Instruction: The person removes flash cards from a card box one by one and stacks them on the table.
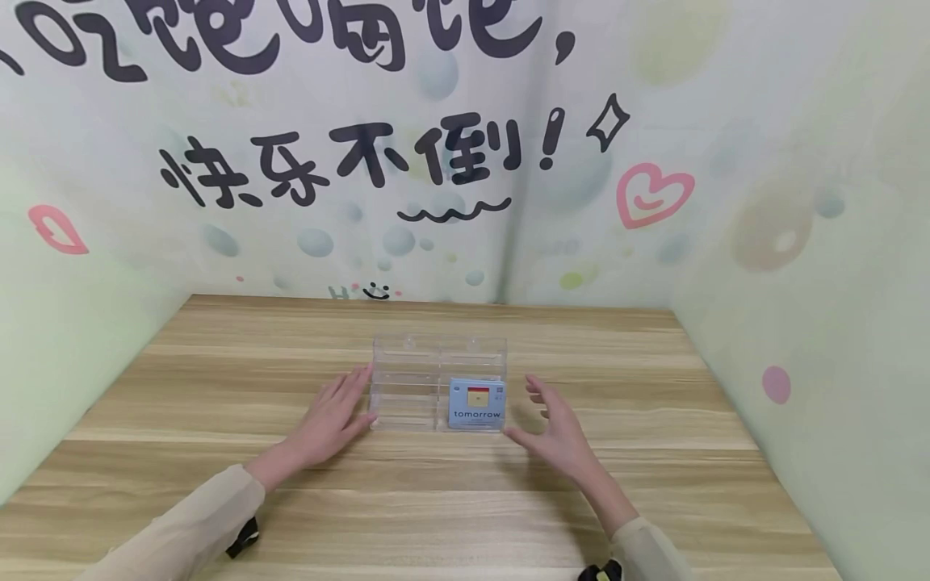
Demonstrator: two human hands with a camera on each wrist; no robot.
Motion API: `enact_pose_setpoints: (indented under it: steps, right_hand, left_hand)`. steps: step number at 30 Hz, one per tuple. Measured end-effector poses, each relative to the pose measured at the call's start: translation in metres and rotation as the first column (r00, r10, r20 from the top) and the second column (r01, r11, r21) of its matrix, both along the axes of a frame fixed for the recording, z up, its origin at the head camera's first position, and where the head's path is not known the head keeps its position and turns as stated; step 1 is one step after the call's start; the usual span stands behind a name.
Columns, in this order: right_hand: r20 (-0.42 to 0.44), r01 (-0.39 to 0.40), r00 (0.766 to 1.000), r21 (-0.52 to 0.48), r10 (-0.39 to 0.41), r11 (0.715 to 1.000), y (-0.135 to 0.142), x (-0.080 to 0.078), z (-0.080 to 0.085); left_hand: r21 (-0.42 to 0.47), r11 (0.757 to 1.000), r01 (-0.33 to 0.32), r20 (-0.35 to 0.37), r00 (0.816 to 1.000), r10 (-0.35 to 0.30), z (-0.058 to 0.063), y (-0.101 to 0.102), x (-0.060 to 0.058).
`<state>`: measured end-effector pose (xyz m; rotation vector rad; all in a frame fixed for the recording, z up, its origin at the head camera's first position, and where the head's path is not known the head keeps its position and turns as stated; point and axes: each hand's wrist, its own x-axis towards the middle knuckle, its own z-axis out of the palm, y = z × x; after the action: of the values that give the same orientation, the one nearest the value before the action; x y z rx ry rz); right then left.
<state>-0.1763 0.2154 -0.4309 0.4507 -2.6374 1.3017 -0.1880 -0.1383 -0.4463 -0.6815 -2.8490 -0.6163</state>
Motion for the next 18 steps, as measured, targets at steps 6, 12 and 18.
enact_pose_setpoints:
  steps: [6, 12, 18]
  right_hand:
    - [0.001, 0.011, 1.000, -0.037, -0.011, 0.999, -0.0024, -0.0032, -0.0011]
    - [0.020, 0.017, 1.000, -0.084, -0.015, 0.996, -0.0044, -0.0050, -0.0005]
    - [0.031, 0.025, 0.999, -0.113, -0.022, 0.993, -0.0061, -0.0065, -0.0002]
  left_hand:
    - [-0.003, 1.000, 0.002, -0.005, 1.000, -0.002, -0.0007, -0.0006, -0.0007]
    - [-0.001, 1.000, -0.001, -0.003, 1.000, 0.000, 0.0000, -0.0001, -0.0007]
    - [-0.003, 1.000, 0.000, 0.011, 1.000, 0.000, 0.0010, -0.0004, -0.0004]
